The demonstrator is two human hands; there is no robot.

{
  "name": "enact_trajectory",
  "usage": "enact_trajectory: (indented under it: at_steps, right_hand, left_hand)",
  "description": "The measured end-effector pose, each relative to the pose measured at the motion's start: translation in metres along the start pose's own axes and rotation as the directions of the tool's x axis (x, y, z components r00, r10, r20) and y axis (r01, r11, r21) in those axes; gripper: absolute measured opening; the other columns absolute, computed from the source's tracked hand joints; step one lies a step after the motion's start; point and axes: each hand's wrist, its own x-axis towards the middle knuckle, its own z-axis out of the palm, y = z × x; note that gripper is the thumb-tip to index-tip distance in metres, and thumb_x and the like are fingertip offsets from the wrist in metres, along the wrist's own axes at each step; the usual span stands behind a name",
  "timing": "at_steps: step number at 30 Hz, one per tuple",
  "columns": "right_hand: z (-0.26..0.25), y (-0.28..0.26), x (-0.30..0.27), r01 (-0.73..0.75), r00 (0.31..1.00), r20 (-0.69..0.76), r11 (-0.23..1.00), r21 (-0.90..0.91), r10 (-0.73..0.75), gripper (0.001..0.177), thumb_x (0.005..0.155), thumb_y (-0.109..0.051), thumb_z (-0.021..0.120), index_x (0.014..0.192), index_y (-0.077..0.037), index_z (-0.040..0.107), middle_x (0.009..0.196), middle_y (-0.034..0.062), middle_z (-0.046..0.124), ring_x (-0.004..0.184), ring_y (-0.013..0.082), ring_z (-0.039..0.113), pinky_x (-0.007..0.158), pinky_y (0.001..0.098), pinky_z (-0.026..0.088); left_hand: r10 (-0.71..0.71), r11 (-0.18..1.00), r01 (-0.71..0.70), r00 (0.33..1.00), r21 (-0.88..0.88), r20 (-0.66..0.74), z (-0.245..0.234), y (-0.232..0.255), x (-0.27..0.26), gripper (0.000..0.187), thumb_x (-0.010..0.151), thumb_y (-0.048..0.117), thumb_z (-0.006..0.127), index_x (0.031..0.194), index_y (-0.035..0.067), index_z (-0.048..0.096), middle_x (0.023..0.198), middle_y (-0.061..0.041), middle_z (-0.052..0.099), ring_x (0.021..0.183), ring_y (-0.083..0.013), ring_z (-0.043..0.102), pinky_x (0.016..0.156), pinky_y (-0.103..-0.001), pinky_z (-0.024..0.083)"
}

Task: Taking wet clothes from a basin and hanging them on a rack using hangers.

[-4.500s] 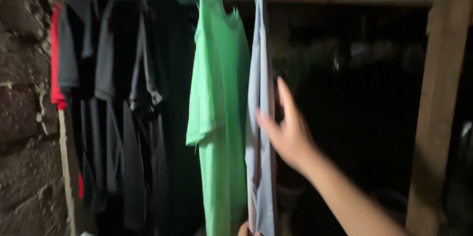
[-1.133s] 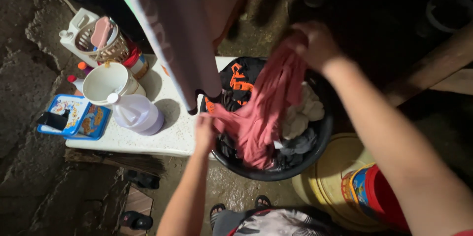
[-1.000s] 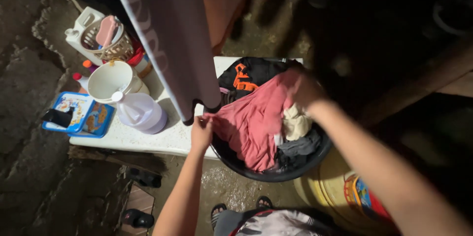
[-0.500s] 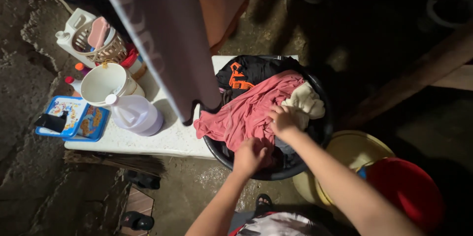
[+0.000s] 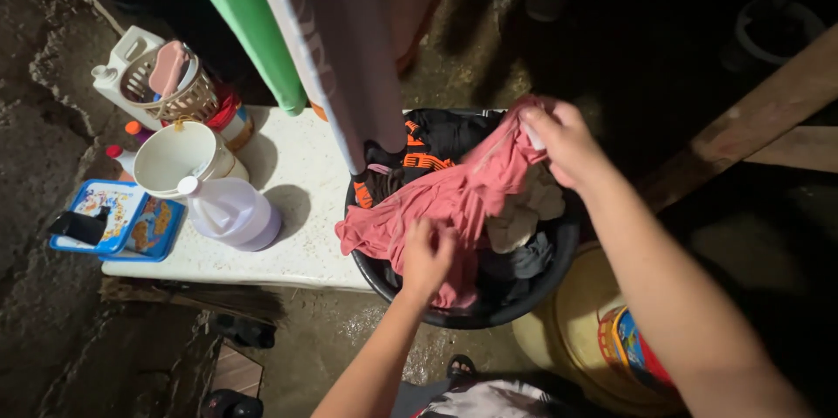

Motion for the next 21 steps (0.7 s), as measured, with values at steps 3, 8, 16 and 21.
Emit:
enact_trajectory:
  at_steps: [3,8,16,21]
  right_hand:
    - [0.009,-0.023,0.002,-0.011,0.996,0.090,0.995,-0.103,0.021,0.017,0.104,-0.014,0.062,0.108,0.001,0.069,0.094,0.0042,0.070,0.081,0.0120,0.064,0.072,0.0291,0.054]
    - [0.000,-0.047,0.007,-0.026,0.997,0.061,0.978,-0.208,0.039,0.020,0.101,-0.014,0.064,0.113,0.002,0.069,0.095,0.0064,0.070,0.079,0.0123,0.065,0.071,0.0286,0.054]
    - [-0.065,-0.038,-0.005,-0.272,0.955,0.110,0.960,-0.060,0.277,0.028,0.103,-0.024,0.064,0.119,-0.001,0.068,0.093,0.0033,0.066,0.072,0.0105,0.056,0.056,0.0265,0.040]
    - [-0.053,-0.051,-0.015,-0.204,0.979,-0.067,0.929,-0.308,0.193,0.032,0.105,-0.032,0.057,0.114,-0.004,0.071,0.103,0.0037,0.074,0.086,0.0115,0.067,0.072,0.0288,0.051]
  left_hand:
    - [0.176,0.984,-0.176,0.984,0.033,0.022,-0.011,0.071,0.022,0.048,0.074,0.036,0.083,0.097,0.000,0.062,0.097,-0.020,0.060,0.090,-0.0394,0.060,0.079,-0.049,0.050]
    - [0.146,0.987,-0.153,0.982,0.046,0.116,0.021,-0.003,0.024,0.028,0.085,0.025,0.074,0.100,0.003,0.066,0.097,-0.016,0.067,0.091,-0.0347,0.066,0.082,-0.045,0.054]
    - [0.244,0.968,-0.240,0.969,-0.076,0.042,-0.087,0.053,0.071,0.030,0.094,0.006,0.053,0.121,0.002,0.067,0.107,-0.017,0.070,0.100,-0.0309,0.068,0.087,-0.039,0.054]
    - [0.100,0.954,-0.101,0.995,-0.281,-0.018,-0.080,0.041,0.090,0.021,0.099,0.010,0.050,0.112,0.003,0.065,0.103,-0.008,0.069,0.098,-0.0184,0.064,0.087,-0.031,0.051]
